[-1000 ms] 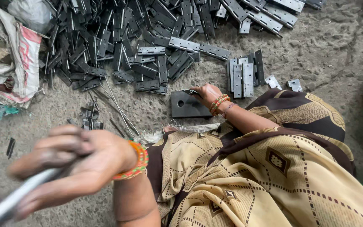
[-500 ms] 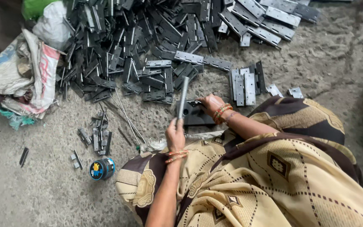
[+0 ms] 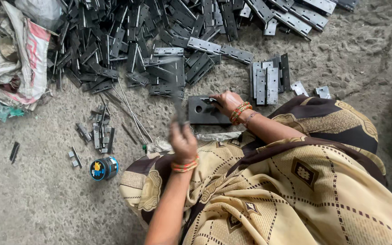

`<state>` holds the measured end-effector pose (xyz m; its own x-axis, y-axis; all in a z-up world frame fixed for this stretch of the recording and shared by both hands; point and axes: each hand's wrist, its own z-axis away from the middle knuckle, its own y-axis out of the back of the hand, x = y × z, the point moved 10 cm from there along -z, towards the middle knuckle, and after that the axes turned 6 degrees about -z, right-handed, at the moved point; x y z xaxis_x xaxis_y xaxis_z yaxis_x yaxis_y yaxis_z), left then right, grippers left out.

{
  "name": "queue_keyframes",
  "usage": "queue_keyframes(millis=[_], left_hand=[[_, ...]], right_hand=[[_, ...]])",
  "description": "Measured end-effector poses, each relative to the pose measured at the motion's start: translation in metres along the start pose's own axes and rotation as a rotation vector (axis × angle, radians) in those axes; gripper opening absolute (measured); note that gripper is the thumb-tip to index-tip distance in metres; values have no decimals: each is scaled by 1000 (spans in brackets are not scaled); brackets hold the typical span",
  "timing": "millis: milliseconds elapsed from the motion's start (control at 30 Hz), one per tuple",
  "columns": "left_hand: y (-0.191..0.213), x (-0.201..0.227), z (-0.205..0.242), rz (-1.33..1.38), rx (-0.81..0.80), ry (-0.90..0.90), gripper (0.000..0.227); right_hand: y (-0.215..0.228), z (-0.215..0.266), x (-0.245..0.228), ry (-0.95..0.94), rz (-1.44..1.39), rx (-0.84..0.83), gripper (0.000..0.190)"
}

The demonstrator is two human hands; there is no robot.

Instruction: The person sits on the floor and repeatedly picks up metal hinge halves, places them on a metal block, and uses a cylindrical metal rod to press or align the hinge components. Finished or adjusted hinges are set aside in a small pile.

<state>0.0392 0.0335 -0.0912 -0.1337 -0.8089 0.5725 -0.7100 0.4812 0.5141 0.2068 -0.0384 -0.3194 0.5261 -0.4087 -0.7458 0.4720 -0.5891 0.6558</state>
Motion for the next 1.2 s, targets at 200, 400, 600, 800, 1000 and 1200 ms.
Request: queue_keyframes(millis=[200, 400, 600, 800, 1000, 1200], left_hand=[[-62, -98, 76, -338, -383, 237, 27], [-30, -79, 33, -18, -264, 441, 26], [45, -23, -12, 375, 238, 196, 29], [-22, -51, 32, -179, -186, 144, 31], [-55, -142, 82, -207, -360, 310, 29], [-53, -258, 129, 247, -191, 1037, 28]], right_hand=[[0, 7, -2, 89, -32, 49, 33], [4, 5, -1, 24, 2, 16, 35], [9, 6, -10, 41, -53, -24, 33], [12, 6, -12, 43, -47, -3, 31], [-1, 10, -14, 135, -55, 32, 31], [5, -2, 16, -65, -101, -43, 25]])
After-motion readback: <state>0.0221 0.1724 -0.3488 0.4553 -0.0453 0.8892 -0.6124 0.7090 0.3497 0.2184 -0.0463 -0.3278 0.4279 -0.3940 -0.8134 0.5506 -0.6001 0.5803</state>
